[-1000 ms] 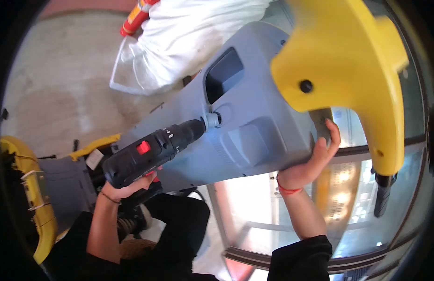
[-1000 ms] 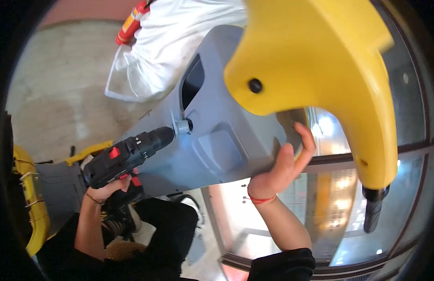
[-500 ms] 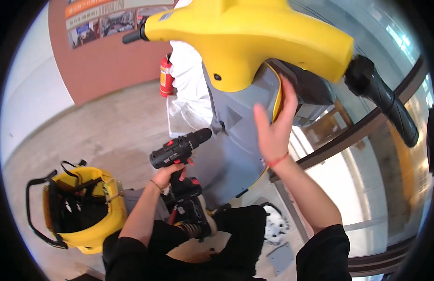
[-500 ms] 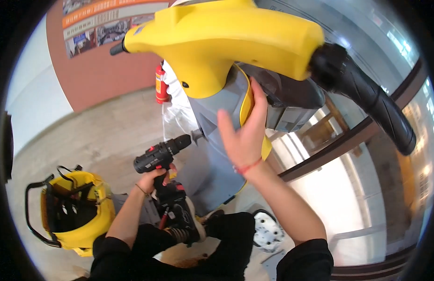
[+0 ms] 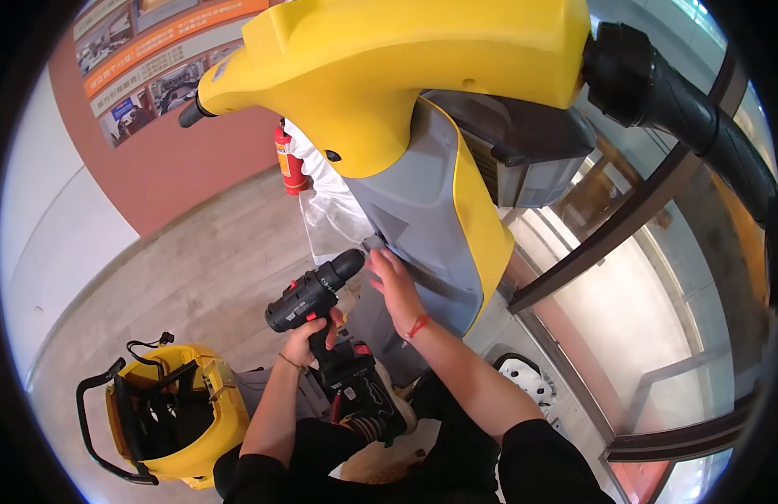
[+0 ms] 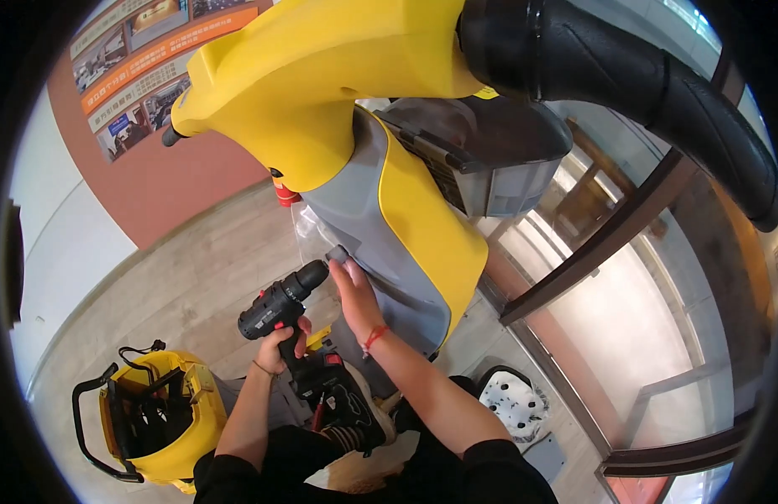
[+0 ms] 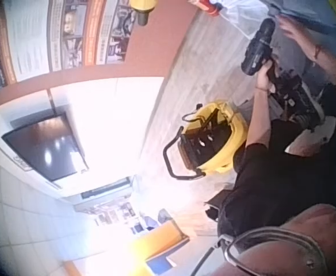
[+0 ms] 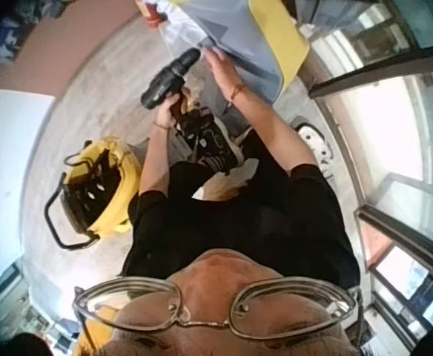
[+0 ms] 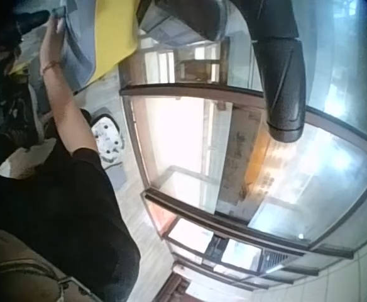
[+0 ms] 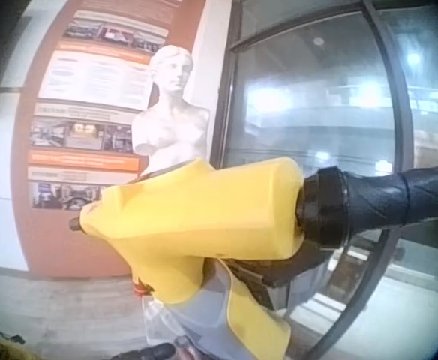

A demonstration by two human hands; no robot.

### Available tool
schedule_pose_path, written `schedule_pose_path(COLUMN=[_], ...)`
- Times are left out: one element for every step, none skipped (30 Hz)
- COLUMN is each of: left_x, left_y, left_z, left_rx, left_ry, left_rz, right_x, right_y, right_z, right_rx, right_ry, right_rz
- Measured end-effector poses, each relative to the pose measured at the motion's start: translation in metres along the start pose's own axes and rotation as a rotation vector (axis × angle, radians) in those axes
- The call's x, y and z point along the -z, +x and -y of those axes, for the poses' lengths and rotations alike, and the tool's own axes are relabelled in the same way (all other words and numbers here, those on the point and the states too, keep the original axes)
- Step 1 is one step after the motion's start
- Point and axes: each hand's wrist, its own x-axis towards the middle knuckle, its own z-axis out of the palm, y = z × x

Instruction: The recorder is using a screwdriver and an electric drill to remove and install screws on the body panels of a yellow electric scooter.

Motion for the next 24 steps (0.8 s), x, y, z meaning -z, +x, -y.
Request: schedule_pose_path(left_x=[-0.001, -0.002, -0.004, -0.004, -0.004, -0.004, -0.003, -0.002, -0.001, 0.0, 0.002, 0.002, 0.002, 0.002, 0.002, 0.002, 0.001, 0.001, 0.0, -0.001, -0.001, -0.003, -0.005, -0.006], left_y=[0.0, 0.0, -0.001, -0.001, -0.002, -0.002, -0.002, -0.001, -0.001, -0.001, -0.001, -0.001, -0.002, -0.003, -0.004, -0.005, -0.007, -0.009, -0.012, -0.016, -0.02, -0.027, -0.034, -0.047], left_z=[-0.002, -0.003, -0.003, -0.004, -0.005, -0.004, -0.004, -0.003, -0.002, 0.0, 0.002, 0.004, 0.006, 0.007, 0.008, 0.008, 0.008, 0.007, 0.007, 0.007, 0.008, 0.009, 0.01, 0.012], left_rx=[-0.019, -0.006, -0.019, -0.023, -0.016, 0.005, 0.011, 0.011, 0.01, 0.01, -0.006, 0.002, -0.007, -0.018, -0.02, -0.023, -0.039, -0.038, -0.048, -0.068, -0.062, -0.066, -0.065, -0.087], left_ry=[0.011, 0.022, 0.025, 0.042, 0.005, -0.017, -0.045, -0.017, -0.015, -0.007, -0.004, -0.029, -0.06, -0.087, -0.106, -0.121, -0.14, -0.112, -0.089, -0.069, -0.067, -0.067, -0.056, -0.057], left_rz=[0.03, -0.002, -0.02, -0.036, -0.027, -0.008, 0.038, 0.012, 0.002, 0.002, 0.02, -0.008, -0.021, -0.02, -0.033, -0.033, -0.017, -0.046, -0.058, -0.068, -0.077, -0.084, -0.093, -0.088], right_x=[-0.007, -0.014, -0.018, -0.023, -0.027, -0.031, -0.034, -0.036, -0.037, -0.038, -0.039, -0.039, -0.039, -0.038, -0.037, -0.037, -0.037, -0.037, -0.037, -0.037, -0.036, -0.036, -0.034, -0.034], right_y=[0.004, 0.007, 0.01, 0.013, 0.015, 0.017, 0.017, 0.018, 0.018, 0.017, 0.016, 0.014, 0.012, 0.009, 0.008, 0.007, 0.007, 0.006, 0.006, 0.005, 0.004, 0.0, -0.005, -0.013], right_z=[0.001, 0.002, 0.003, 0.003, 0.002, 0.001, 0.0, 0.0, 0.001, 0.002, 0.003, 0.004, 0.006, 0.008, 0.01, 0.011, 0.012, 0.012, 0.012, 0.011, 0.01, 0.007, 0.005, 0.0], right_rx=[-0.049, -0.051, -0.067, -0.058, -0.046, -0.066, -0.054, -0.037, -0.016, -0.02, -0.023, -0.026, -0.023, -0.019, -0.008, -0.009, -0.002, 0.011, 0.003, 0.001, 0.004, -0.006, -0.01, -0.047], right_ry=[0.116, 0.301, 0.374, 0.452, 0.529, 0.59, 0.594, 0.605, 0.616, 0.623, 0.633, 0.643, 0.633, 0.623, 0.616, 0.599, 0.586, 0.58, 0.561, 0.549, 0.539, 0.526, 0.517, 0.5], right_rz=[-0.029, -0.03, -0.053, -0.053, -0.06, -0.101, -0.113, -0.126, -0.139, -0.14, -0.141, -0.141, -0.113, -0.085, -0.054, -0.047, -0.039, -0.011, -0.014, 0.005, 0.014, 0.031, 0.037, 0.014])
